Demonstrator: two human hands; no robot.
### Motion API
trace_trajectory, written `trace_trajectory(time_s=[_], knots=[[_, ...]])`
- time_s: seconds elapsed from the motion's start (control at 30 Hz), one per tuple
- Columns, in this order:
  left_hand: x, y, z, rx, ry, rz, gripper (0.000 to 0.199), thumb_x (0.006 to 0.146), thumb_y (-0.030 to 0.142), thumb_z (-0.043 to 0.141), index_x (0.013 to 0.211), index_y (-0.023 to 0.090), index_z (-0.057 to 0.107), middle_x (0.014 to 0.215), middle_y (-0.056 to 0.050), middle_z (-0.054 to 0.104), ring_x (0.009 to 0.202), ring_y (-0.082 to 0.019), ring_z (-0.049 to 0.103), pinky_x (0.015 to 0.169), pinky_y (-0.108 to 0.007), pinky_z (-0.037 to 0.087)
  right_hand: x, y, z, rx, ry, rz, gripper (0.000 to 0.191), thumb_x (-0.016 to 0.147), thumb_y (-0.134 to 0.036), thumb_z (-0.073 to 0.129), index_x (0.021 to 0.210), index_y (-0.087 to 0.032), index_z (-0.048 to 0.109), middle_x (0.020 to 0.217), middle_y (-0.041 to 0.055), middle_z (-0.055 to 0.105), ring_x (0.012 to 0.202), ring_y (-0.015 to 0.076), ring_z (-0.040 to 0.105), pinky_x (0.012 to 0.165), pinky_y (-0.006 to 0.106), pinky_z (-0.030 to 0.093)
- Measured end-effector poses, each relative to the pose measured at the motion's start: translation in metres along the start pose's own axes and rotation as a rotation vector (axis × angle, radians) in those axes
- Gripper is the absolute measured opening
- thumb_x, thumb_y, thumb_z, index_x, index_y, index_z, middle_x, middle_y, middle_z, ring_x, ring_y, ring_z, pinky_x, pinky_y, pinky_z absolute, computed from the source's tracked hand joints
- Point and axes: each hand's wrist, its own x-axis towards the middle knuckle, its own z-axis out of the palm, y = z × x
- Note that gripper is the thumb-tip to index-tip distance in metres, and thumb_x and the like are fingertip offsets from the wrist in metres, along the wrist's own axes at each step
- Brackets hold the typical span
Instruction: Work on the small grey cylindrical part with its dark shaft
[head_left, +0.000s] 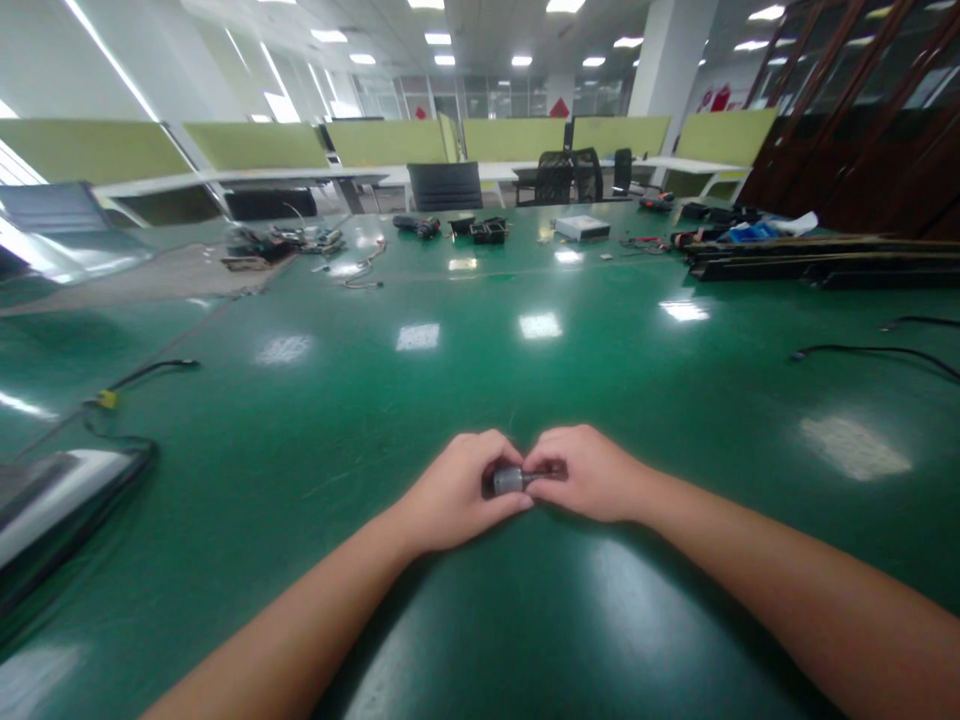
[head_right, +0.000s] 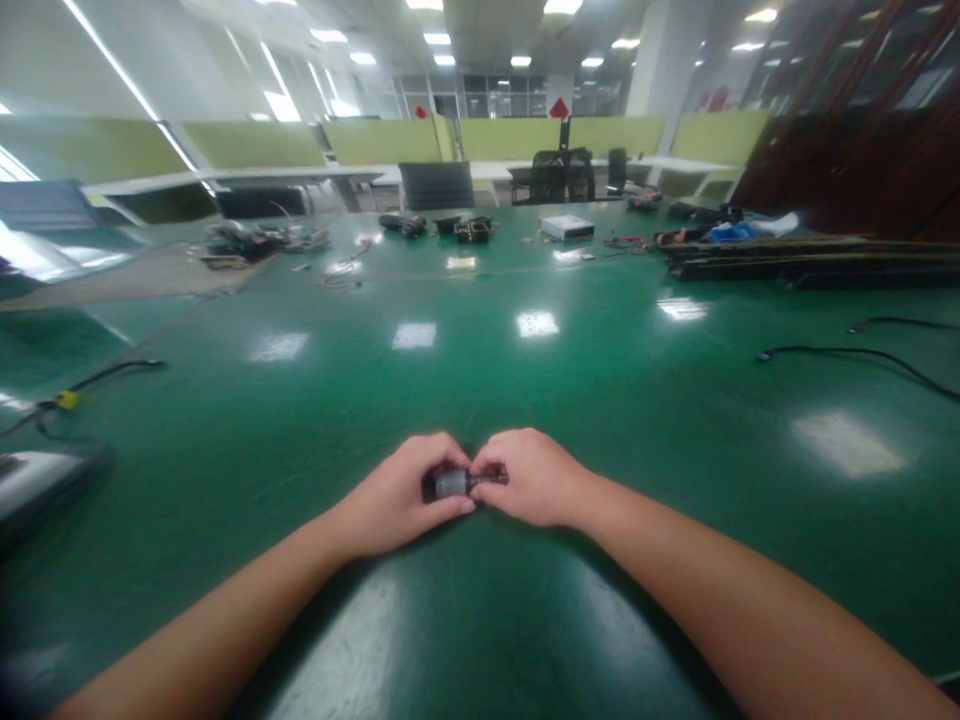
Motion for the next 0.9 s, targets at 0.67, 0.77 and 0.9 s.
trace_trajectory(time_s=[0.67,0.77,0.9], knots=[[-0.0011,-0.0009,-0.001,0.031,-0.02,-0.003,0.02,0.086,0.037,0.07,0.097,0.02,0.065,0.09,-0.002,0.067,0.084,-0.019,0.06,0.079,-0.032,0.042,-0.0015,0.0005,-0.0024,-0.004,-0.024,-0.022,0.009,0.083,-0.022,0.072,0.091,-0.018,0.076,0.085,0.0022,0.07,0.076,0.014,0.061,0.07,0.025,0.043],[-0.0017,-0.0018,-0.001,0.029,-0.029,0.002,0.021,0.087,0.037,0.07,0.096,0.02,0.065,0.089,-0.002,0.066,0.082,-0.019,0.06,0.077,-0.031,0.042,-0.0029,0.0014,-0.0029,-0.01,-0.023,-0.021,0.011,0.083,-0.022,0.071,0.092,-0.018,0.076,0.086,0.0024,0.07,0.077,0.0142,0.062,0.071,0.025,0.044],[-0.0034,-0.0027,-0.0018,0.028,-0.028,0.012,0.02,0.086,0.036,0.071,0.095,0.02,0.064,0.089,-0.001,0.066,0.082,-0.019,0.06,0.077,-0.031,0.042,-0.0043,0.0002,-0.0055,-0.036,-0.027,-0.012,0.011,0.082,-0.021,0.071,0.091,-0.018,0.075,0.084,0.002,0.069,0.074,0.0136,0.06,0.069,0.025,0.043]])
